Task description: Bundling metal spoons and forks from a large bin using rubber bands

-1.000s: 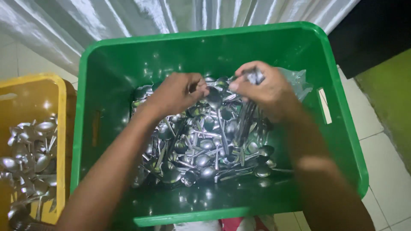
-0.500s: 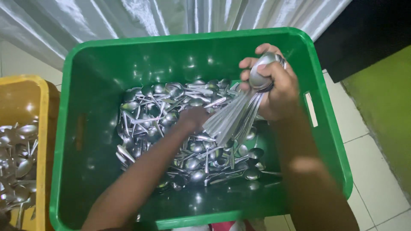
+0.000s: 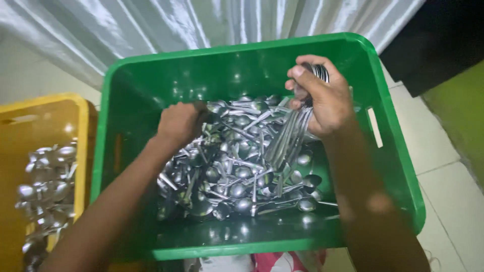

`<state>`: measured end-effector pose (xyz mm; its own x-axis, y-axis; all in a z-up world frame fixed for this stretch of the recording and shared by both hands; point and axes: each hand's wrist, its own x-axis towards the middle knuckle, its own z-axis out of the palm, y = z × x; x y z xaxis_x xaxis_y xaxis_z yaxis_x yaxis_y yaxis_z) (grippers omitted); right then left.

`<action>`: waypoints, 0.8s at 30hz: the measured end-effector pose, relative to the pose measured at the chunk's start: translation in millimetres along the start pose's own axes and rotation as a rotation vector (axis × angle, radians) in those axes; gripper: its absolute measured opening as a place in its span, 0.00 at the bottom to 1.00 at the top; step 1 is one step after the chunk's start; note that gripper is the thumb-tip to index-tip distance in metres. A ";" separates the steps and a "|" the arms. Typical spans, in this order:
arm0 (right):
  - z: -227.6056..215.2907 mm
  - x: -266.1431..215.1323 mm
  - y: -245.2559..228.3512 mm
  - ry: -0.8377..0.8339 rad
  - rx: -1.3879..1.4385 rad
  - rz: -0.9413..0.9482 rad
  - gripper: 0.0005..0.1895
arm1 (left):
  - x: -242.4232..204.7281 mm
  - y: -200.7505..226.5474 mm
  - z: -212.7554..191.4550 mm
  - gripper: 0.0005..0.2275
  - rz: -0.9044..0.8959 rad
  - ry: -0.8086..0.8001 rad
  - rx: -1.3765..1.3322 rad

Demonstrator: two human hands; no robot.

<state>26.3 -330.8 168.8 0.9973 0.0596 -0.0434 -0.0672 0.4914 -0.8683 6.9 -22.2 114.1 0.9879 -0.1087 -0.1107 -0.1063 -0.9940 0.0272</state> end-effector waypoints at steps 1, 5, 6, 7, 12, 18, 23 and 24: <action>-1.0 2.2 5.5 0.001 -0.078 -0.022 0.19 | -10.6 0.2 -30.2 0.12 -0.066 -0.095 -0.067; 5.4 0.0 13.2 -0.082 -0.160 0.005 0.20 | -31.5 3.6 -88.3 0.11 0.006 -0.042 -0.224; 7.7 -1.5 16.4 -0.105 -0.185 0.009 0.20 | -31.6 4.8 -93.4 0.09 0.083 -0.013 -0.258; 9.4 -2.7 19.2 -0.128 -0.212 0.011 0.20 | -30.9 6.4 -98.1 0.08 0.162 0.017 -0.292; 28.4 -24.2 23.3 -0.283 -0.256 0.062 0.21 | -39.8 56.8 -128.8 0.06 0.347 -0.009 -0.592; 13.1 -10.3 31.6 -0.358 -0.171 0.006 0.18 | 6.4 70.7 -51.8 0.10 0.289 0.037 -1.335; -3.9 1.8 11.6 -0.295 -0.066 0.095 0.21 | 17.9 55.0 36.9 0.20 0.069 -0.020 -0.763; -7.0 2.3 7.7 -0.362 0.054 0.035 0.20 | 26.1 46.4 79.7 0.18 0.035 -0.049 -0.434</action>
<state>28.3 -333.0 158.6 0.9196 0.3763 0.1133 -0.1124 0.5280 -0.8418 18.7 -72.3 33.3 0.9768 -0.1536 -0.1491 -0.0723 -0.8924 0.4453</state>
